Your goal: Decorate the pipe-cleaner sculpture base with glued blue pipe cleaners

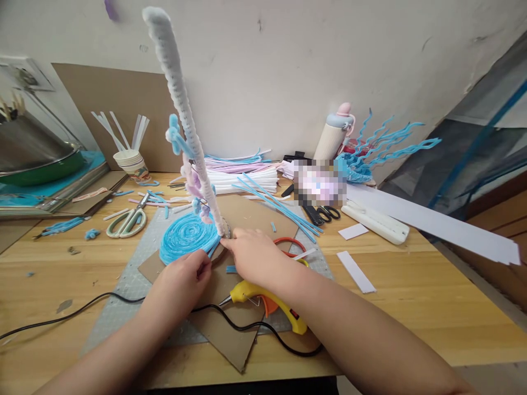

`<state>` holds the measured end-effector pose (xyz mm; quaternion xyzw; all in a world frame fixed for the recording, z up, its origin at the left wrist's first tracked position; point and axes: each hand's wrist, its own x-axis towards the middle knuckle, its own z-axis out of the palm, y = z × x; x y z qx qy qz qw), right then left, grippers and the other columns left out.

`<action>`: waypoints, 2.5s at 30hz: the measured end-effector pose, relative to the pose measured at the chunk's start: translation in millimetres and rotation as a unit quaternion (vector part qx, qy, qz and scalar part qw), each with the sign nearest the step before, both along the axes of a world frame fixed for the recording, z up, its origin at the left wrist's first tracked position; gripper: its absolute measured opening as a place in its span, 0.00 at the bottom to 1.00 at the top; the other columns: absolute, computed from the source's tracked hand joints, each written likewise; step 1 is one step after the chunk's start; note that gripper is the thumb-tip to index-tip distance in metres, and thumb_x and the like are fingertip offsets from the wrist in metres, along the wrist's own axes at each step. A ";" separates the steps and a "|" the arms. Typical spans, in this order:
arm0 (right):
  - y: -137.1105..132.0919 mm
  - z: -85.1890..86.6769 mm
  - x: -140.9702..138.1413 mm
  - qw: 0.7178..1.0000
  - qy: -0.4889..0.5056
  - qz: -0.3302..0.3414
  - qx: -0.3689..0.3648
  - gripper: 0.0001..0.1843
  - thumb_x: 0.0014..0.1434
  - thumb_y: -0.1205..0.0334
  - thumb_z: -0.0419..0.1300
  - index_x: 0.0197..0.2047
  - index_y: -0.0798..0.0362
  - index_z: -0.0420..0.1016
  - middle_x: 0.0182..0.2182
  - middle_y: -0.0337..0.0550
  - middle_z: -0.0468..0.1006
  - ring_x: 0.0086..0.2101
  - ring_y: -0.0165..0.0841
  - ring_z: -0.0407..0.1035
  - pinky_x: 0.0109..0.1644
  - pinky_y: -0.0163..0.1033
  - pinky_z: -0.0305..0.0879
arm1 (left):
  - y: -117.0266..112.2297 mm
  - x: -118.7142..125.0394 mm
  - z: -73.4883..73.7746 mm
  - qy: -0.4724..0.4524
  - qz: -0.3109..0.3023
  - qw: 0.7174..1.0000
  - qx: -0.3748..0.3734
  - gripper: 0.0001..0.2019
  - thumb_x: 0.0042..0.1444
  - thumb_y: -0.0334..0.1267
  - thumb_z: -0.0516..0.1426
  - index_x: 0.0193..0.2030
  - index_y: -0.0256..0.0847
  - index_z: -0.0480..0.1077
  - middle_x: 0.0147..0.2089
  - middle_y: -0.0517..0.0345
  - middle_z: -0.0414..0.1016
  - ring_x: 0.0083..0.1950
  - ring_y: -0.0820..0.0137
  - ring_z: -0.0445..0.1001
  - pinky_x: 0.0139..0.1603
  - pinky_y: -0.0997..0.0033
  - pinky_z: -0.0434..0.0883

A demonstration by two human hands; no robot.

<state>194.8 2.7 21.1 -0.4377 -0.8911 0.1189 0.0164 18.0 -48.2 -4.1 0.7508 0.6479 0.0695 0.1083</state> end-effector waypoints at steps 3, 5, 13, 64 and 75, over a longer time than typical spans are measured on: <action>-0.1 0.1 0.6 1.000 0.006 0.000 0.009 0.24 0.64 0.68 0.48 0.59 0.44 0.70 0.37 0.45 0.73 0.37 0.37 0.67 0.38 0.41 0.54 | 0.7 -0.3 -0.5 -0.003 0.002 1.000 0.002 0.06 0.61 0.32 0.49 0.32 0.41 0.63 0.34 0.57 0.74 0.35 0.66 0.73 0.32 0.70 0.59; 0.2 0.2 0.6 1.000 0.008 -0.002 0.011 0.24 0.63 0.69 0.48 0.60 0.44 0.70 0.37 0.45 0.73 0.37 0.37 0.67 0.38 0.41 0.54 | 1.1 0.4 0.9 0.001 0.004 1.000 -0.002 0.06 0.61 0.32 0.50 0.32 0.41 0.63 0.34 0.58 0.74 0.35 0.66 0.73 0.32 0.70 0.58; 2.4 1.2 -1.7 1.000 0.012 0.002 0.000 0.25 0.62 0.71 0.48 0.59 0.45 0.71 0.37 0.45 0.73 0.38 0.37 0.67 0.39 0.41 0.54 | -5.7 -2.9 12.8 0.056 0.051 0.997 0.002 0.05 0.62 0.39 0.51 0.37 0.45 0.66 0.40 0.63 0.76 0.35 0.66 0.75 0.26 0.71 0.51; 3.3 -0.7 1.5 1.000 -0.001 -0.020 -0.014 0.27 0.64 0.69 0.44 0.61 0.37 0.69 0.39 0.45 0.73 0.34 0.36 0.64 0.37 0.41 0.49 | -6.2 -46.4 -0.1 -0.087 0.007 0.988 0.128 0.06 0.58 0.35 0.53 0.36 0.42 0.71 0.41 0.56 0.74 0.44 0.63 0.70 0.47 0.62 0.66; 2.5 3.4 0.4 1.000 -0.006 -0.022 -0.021 0.28 0.63 0.69 0.46 0.62 0.37 0.67 0.41 0.46 0.73 0.37 0.37 0.64 0.37 0.40 0.50 | 11.1 -43.7 27.6 0.044 -0.063 0.996 0.053 0.05 0.52 0.31 0.53 0.34 0.43 0.69 0.41 0.57 0.74 0.47 0.60 0.70 0.46 0.60 0.64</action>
